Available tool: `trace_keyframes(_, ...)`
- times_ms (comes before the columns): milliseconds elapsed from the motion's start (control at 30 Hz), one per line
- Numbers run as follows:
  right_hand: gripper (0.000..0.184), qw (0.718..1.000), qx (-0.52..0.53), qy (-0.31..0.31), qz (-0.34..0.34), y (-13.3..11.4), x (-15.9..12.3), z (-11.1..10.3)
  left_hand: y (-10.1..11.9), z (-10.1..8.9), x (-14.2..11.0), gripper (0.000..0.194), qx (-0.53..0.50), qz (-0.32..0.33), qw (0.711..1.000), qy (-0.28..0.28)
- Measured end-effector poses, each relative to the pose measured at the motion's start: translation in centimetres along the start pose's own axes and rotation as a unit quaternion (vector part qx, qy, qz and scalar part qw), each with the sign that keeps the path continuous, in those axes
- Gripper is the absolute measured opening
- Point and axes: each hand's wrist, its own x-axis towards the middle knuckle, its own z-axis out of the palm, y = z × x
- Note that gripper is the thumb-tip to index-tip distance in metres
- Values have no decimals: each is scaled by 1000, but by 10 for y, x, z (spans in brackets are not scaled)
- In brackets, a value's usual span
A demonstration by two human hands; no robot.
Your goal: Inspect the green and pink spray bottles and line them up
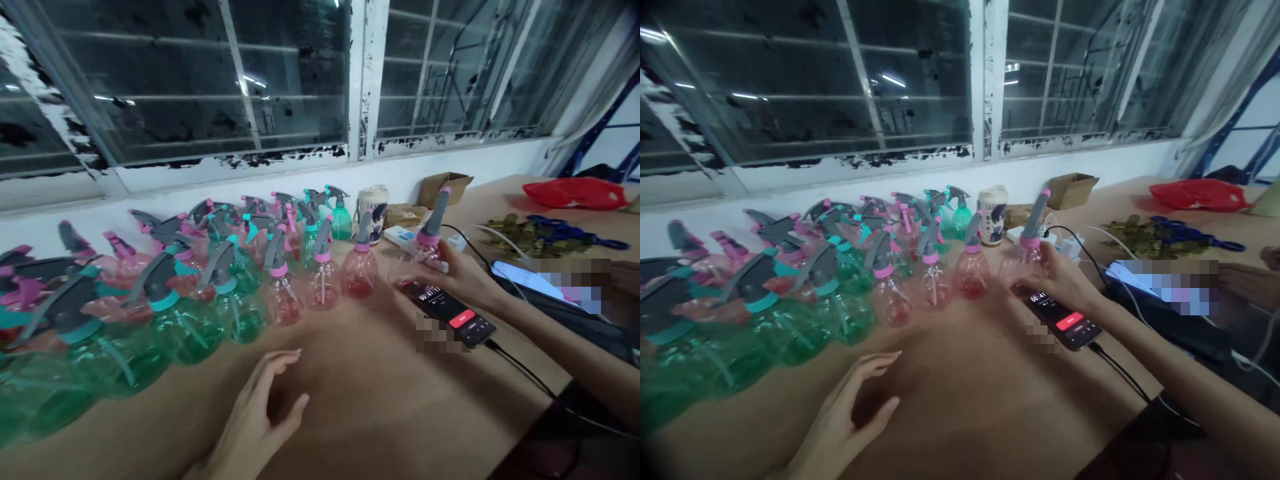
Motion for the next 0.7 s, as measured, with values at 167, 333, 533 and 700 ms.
trace_keyframes(167,61,1000,15,-2,6,27,45,16,-2,2,1,38,24,1,999,21)
trace_keyframes(333,62,1000,17,-19,7,42,61,40,-1,0,-1,39,32,-3,999,17)
trace_keyframes(533,60,999,17,-37,9,52,58,54,-3,3,-1,40,21,-19,999,23)
trace_keyframes(700,67,999,28,-34,2,51,56,56,-2,2,0,42,13,-15,1000,11)
